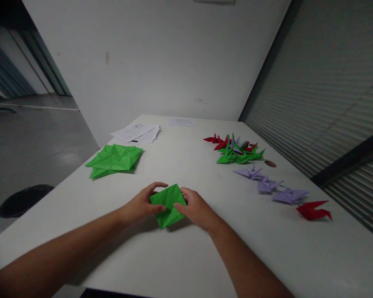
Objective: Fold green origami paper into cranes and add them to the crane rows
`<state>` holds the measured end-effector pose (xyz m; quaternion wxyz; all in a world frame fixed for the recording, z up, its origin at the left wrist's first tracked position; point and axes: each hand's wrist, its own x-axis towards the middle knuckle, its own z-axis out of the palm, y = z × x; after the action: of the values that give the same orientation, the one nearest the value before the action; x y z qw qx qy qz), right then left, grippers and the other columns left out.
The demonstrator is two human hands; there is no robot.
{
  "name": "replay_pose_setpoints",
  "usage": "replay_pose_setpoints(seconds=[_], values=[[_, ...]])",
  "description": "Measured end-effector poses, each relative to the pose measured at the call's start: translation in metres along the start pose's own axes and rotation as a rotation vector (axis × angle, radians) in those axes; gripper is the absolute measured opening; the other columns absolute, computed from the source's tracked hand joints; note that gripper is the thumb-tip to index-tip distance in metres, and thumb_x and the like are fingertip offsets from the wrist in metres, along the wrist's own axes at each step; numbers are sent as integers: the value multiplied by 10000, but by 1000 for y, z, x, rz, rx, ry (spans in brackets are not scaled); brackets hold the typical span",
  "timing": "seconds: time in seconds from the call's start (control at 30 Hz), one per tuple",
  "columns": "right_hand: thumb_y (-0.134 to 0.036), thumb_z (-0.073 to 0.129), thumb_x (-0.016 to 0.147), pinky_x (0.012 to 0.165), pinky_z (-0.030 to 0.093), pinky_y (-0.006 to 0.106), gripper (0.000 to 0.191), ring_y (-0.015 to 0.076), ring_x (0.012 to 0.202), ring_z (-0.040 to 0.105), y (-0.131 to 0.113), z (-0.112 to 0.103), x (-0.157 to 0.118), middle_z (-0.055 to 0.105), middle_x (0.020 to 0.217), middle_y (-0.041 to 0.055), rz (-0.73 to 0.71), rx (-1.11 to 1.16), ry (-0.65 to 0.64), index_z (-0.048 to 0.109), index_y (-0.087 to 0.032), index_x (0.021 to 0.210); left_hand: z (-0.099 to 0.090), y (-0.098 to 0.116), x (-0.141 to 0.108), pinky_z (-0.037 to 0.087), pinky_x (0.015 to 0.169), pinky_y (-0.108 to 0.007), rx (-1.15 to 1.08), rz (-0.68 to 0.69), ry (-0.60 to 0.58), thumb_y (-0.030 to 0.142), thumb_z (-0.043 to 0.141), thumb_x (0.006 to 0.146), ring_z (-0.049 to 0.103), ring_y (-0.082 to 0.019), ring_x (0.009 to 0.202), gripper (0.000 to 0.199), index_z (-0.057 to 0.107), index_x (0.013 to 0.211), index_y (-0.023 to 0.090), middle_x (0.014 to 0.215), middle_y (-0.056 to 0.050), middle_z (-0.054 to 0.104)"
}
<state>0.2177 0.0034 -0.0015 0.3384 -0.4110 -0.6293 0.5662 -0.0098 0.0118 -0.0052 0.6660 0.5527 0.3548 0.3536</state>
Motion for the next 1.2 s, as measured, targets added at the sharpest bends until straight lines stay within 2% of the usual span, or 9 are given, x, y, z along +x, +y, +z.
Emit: replay_pose_setpoints(seconds=[0.13, 0.33, 0.57, 0.67, 0.77, 0.9, 1.03, 1.13, 1.2], values=[[-243, 717, 797, 595, 496, 242, 398, 169, 738, 659, 10, -2, 1, 696, 912, 33, 29, -34, 18, 580, -190, 1167, 0, -9, 6, 446, 565, -218, 199, 13, 61, 159, 811, 683, 573, -116, 651, 655, 555, 1286, 179, 846, -2, 646], [-202, 682, 810, 581, 485, 239, 486, 170, 728, 660, 8, -7, 0, 720, 925, 40, 36, -102, 3, 552, -188, 1278, 4, -17, 10, 479, 589, -243, 216, 14, 57, 155, 772, 692, 610, -141, 685, 624, 550, 1275, 177, 879, -25, 683], [-140, 697, 768, 912, 525, 369, 369, 257, 1084, 669, -1, 0, 1, 723, 1118, 70, -76, -207, 89, 645, -202, 1128, 9, -19, 13, 483, 613, -247, 232, 29, 67, 143, 760, 676, 627, -149, 731, 595, 559, 1233, 189, 955, -38, 686], [-143, 695, 764, 821, 546, 343, 407, 243, 993, 694, 3, 3, 2, 732, 1068, 64, -20, -127, 109, 617, -208, 1158, 9, -20, 15, 476, 606, -249, 263, 44, 65, 166, 752, 706, 622, -150, 715, 592, 536, 1257, 190, 921, -31, 683], [-131, 683, 760, 707, 547, 310, 481, 230, 887, 713, 9, 3, 3, 743, 1037, 69, 69, -100, 146, 565, -209, 1219, 7, -23, 16, 481, 616, -260, 430, 91, 112, 167, 742, 726, 610, -152, 708, 629, 509, 1308, 210, 887, -12, 669], [-102, 714, 730, 831, 539, 344, 495, 266, 1035, 704, 14, 5, 5, 747, 1118, 93, 48, -393, 238, 599, -215, 1198, 3, -24, 17, 541, 825, -374, 864, 348, 167, 117, 755, 698, 625, -233, 958, 562, 595, 1229, 203, 1082, -81, 647], [-135, 745, 733, 877, 522, 380, 544, 293, 1019, 698, 13, 6, 4, 737, 1122, 131, 57, -698, 268, 602, -184, 1256, 1, -21, 14, 517, 926, -416, 1107, 572, -69, 97, 692, 798, 604, -268, 1043, 255, 725, 1036, 181, 1120, -118, 660], [-126, 755, 719, 970, 495, 402, 580, 293, 1091, 651, 9, -4, -2, 689, 1175, 148, -23, -826, 224, 605, -156, 1279, 1, -16, 10, 525, 916, -376, 1216, 650, -282, 78, 584, 901, 627, -242, 1018, 327, 723, 1174, 190, 1085, -111, 700], [-130, 762, 724, 970, 503, 368, 601, 266, 1120, 628, 5, -17, -9, 648, 1255, 133, -75, -787, 121, 606, -171, 1303, 1, -12, 8, 531, 919, -381, 1285, 646, -316, 124, 583, 935, 637, -251, 1040, 360, 697, 1265, 212, 1121, -114, 703]])
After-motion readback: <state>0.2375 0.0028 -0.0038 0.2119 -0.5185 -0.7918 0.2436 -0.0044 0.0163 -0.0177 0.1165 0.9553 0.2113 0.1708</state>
